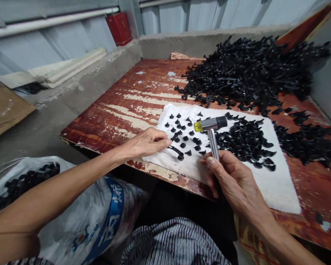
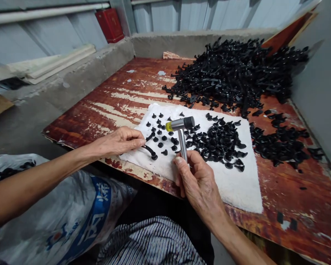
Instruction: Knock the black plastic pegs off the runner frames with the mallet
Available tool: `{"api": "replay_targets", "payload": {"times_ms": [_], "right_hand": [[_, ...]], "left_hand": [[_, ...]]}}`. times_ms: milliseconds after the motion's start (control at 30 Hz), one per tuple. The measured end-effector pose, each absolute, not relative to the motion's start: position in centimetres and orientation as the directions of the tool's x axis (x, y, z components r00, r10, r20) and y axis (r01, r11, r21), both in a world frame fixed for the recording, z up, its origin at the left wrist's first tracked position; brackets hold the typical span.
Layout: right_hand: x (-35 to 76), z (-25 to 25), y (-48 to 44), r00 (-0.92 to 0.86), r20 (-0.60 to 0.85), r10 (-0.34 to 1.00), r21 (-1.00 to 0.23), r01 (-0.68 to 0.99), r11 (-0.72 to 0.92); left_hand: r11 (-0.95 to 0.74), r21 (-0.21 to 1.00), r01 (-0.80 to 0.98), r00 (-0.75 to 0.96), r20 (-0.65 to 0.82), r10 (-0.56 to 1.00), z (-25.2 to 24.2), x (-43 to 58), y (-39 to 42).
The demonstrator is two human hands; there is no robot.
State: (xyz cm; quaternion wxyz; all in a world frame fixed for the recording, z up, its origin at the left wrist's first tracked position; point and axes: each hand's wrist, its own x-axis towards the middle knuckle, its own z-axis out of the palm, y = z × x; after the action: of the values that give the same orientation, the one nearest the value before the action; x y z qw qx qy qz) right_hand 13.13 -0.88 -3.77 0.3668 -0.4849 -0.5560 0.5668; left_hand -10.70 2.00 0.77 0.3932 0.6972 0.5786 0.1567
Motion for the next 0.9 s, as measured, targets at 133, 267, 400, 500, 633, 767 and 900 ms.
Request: {"api": "replay_targets", "payload": {"times_ms": [133, 267, 400, 500, 633, 767, 900], "right_hand": [[13.3, -3.9, -0.9, -0.257, -0.146, 0.955, -0.985, 0.128, -0.116], [13.3, -4.1, -0.8, -0.251, -0.143, 0.957, -0.985, 0.128, -0.114], [13.3, -4.3, -0.8, -0.253, -0.137, 0.958, -0.985, 0.132, -0.106], [13.3, -4.2, -0.8, -0.258, -0.133, 0.957, -0.985, 0.142, -0.099], [13.2, -3.8, -0.7, -0.269, -0.149, 0.951, -0.981, 0.160, -0.108], [13.1, -3.3, -0.6, -0.294, -0.164, 0.942, -0.979, 0.168, -0.118], [13.0, -3.2, -0.5, -0.296, -0.164, 0.941, -0.977, 0.180, -0.114]], "left_hand": [[0.015, 0.705, 0.709, 0.296, -0.317, 0.901, 1.2, -10.8, 1.9], [0.059, 0.722, 0.689, 0.294, -0.353, 0.889, 1.3, -10.8, 2.0], [0.033, 0.756, 0.654, 0.323, -0.318, 0.891, 1.2, -10.5, 2.2], [0.006, 0.723, 0.691, 0.304, -0.298, 0.905, 1.1, -10.3, 2.4], [-0.025, 0.724, 0.689, 0.311, -0.265, 0.913, 0.9, -10.2, 2.6], [-0.013, 0.733, 0.680, 0.311, -0.273, 0.910, 0.7, -10.3, 2.7], [0.008, 0.732, 0.682, 0.297, -0.287, 0.911, 0.7, -10.3, 2.6]]}}
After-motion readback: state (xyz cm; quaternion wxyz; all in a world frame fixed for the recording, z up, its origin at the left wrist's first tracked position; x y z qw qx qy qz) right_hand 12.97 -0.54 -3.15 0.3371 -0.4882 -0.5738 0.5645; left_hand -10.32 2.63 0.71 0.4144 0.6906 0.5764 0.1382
